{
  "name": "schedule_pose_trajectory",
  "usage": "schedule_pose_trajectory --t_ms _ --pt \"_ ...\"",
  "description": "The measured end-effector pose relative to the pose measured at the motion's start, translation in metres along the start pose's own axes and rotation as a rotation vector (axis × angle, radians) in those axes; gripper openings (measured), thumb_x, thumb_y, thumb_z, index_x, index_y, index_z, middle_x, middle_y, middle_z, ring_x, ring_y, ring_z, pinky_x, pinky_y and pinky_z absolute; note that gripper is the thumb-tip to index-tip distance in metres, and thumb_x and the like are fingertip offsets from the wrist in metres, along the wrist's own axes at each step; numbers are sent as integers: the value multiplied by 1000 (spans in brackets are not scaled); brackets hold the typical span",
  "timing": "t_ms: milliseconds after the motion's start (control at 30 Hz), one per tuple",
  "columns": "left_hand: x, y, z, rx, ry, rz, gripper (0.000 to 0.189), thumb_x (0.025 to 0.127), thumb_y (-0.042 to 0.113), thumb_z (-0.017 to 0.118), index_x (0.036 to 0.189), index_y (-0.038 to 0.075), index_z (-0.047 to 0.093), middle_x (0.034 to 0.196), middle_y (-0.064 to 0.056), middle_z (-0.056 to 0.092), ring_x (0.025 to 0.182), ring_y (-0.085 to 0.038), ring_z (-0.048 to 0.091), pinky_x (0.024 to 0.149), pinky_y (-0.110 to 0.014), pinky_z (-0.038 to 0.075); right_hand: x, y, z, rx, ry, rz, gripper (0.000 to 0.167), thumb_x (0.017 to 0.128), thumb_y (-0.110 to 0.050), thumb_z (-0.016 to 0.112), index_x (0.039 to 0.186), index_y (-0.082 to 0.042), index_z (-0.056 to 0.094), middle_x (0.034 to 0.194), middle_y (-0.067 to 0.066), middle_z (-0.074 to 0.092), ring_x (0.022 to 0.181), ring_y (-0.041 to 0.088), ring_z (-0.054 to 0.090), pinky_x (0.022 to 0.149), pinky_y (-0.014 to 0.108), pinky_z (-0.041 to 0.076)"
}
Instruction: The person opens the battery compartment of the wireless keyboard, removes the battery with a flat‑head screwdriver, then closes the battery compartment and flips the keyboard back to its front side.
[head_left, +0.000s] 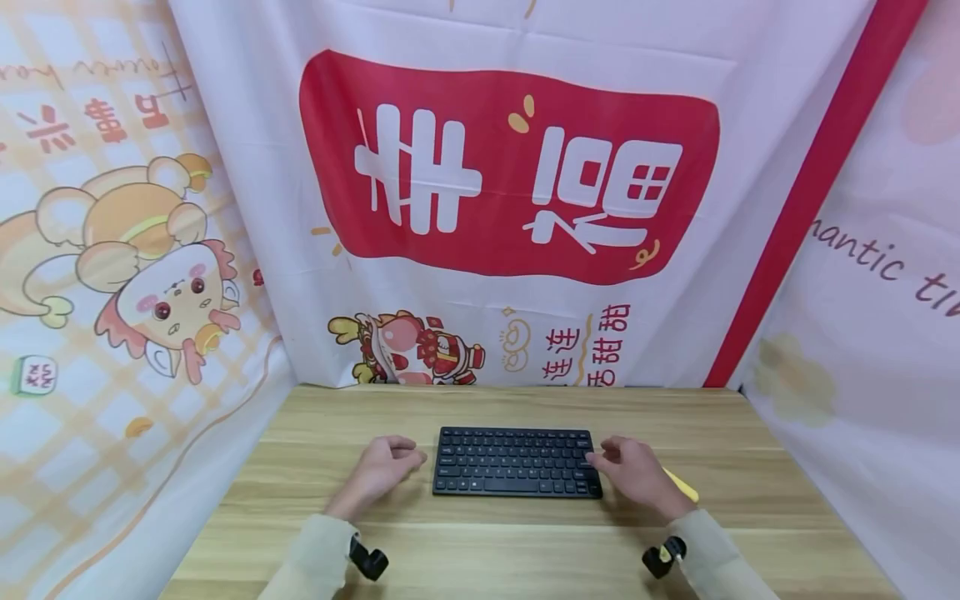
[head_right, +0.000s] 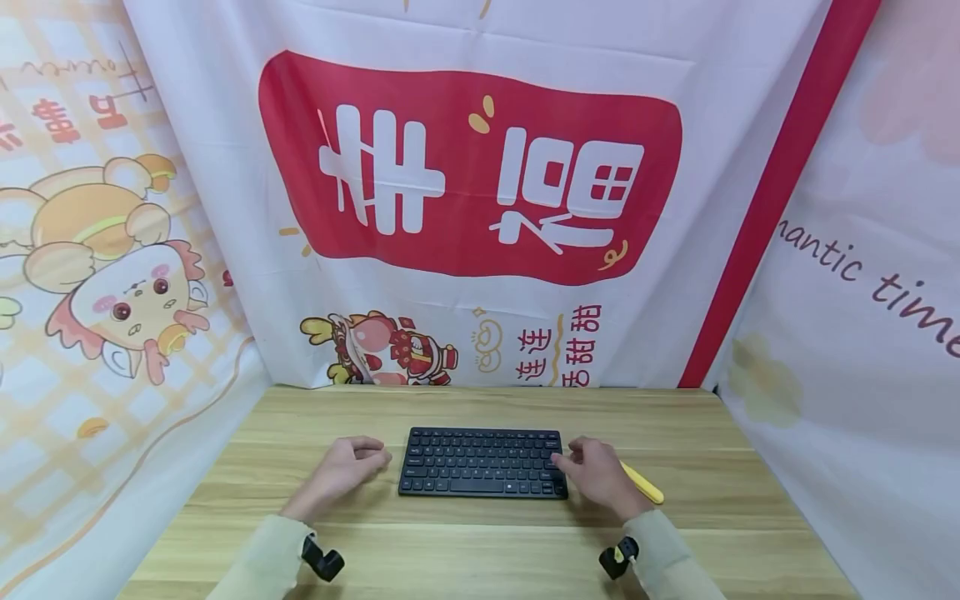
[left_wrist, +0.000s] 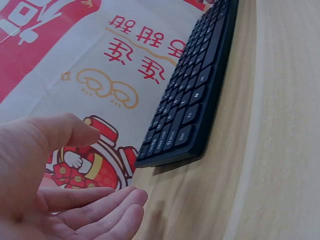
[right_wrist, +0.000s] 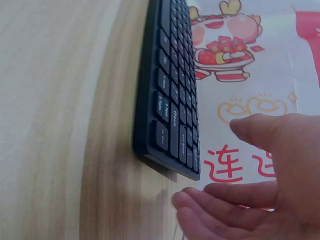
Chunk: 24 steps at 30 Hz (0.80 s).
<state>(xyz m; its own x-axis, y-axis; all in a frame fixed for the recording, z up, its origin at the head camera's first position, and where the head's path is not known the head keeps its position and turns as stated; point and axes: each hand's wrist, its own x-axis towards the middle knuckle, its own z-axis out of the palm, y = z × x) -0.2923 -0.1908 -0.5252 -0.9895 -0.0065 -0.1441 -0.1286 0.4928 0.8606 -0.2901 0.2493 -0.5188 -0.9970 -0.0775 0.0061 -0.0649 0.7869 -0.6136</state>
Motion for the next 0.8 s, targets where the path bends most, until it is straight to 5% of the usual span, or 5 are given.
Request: schedule_pose_trajectory --t_ms 400,667,800 --pt "10 3 22 19 -31 -54 56 88 32 85 130 0 67 115 -10 76 100 -20 71 83 -37 62 6 6 5 106 -25 105 36 102 -33 70 114 0 75 94 5 74 85 17 64 71 32 56" --pt "19 8 30 84 -12 -85 50 87 33 86 122 1 69 114 -11 73 99 -24 65 81 -38 58 16 5 13 129 -19 143 41 99 -37 73 114 1 75 101 9 72 87 19 61 69 29 54" --pt "24 9 36 113 -2 -66 45 85 30 87 115 1 70 110 -12 71 96 -25 62 79 -37 56 23 6 18 111 -23 155 32 98 -36 74 100 -4 76 84 3 66 76 17 57 61 25 45"
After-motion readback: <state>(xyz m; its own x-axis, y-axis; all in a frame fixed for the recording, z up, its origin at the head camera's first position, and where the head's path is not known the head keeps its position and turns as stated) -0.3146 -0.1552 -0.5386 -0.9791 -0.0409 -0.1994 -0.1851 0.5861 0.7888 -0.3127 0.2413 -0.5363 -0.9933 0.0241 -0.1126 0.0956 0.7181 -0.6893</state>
